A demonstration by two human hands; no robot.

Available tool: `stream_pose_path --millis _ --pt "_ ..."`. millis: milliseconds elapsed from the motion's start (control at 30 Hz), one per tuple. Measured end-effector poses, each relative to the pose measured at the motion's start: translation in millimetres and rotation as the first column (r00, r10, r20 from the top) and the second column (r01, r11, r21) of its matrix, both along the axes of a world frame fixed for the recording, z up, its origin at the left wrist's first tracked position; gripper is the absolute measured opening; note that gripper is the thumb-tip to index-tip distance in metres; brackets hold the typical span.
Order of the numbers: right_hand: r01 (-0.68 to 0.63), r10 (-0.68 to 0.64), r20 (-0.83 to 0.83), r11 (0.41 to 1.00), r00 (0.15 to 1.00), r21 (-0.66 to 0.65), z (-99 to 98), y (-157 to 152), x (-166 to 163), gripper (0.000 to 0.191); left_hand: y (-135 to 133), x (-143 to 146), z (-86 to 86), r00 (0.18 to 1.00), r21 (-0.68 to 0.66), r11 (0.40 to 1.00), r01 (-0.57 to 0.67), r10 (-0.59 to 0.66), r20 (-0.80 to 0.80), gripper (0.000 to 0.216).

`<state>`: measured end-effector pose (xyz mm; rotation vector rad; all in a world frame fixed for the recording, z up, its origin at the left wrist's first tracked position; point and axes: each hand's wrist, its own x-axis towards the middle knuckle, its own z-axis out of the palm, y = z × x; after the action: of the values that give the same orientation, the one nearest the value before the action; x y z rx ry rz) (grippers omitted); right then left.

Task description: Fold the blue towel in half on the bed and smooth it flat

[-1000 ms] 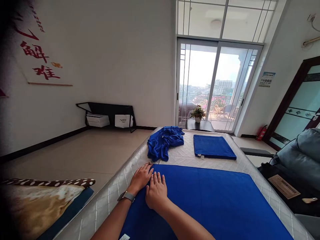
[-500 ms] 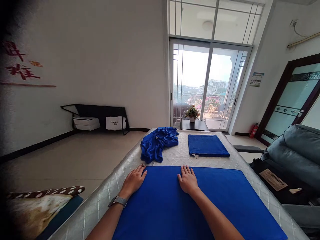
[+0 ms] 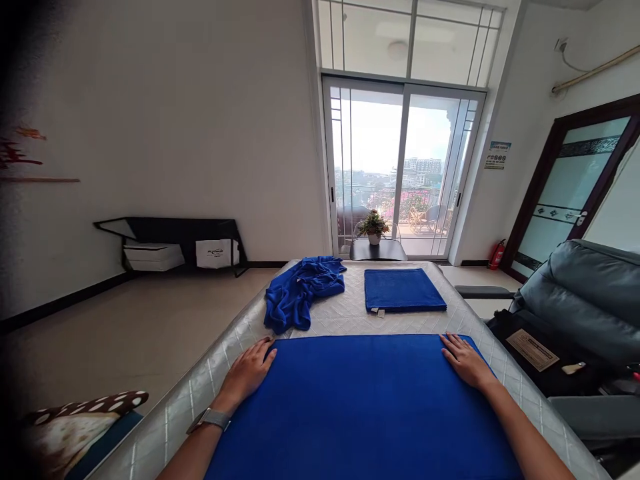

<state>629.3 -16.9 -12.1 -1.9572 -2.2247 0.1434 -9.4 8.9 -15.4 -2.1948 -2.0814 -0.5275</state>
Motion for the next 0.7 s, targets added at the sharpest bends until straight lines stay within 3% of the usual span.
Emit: stream_pose_path --millis 167,533,700 --pt "0.079 -0.080 0.012 0.996 0.997 0.043 -13.4 0 42 0.079 3 -2 -3.9 1.000 -0.012 1.000 -0.007 0.007 0.018 0.050" --pt "0.075 -0.079 0.053 0.995 0.995 0.063 -25.2 5 50 0.075 -2 2 3.0 1.000 -0.048 0.999 -0.017 0.018 0.017 0.054" --pt "0.076 -0.082 0.183 0.996 0.980 0.042 -18.2 8 49 0.071 -5 6 8.1 1.000 -0.023 1.000 -0.005 0.006 0.027 0.050"
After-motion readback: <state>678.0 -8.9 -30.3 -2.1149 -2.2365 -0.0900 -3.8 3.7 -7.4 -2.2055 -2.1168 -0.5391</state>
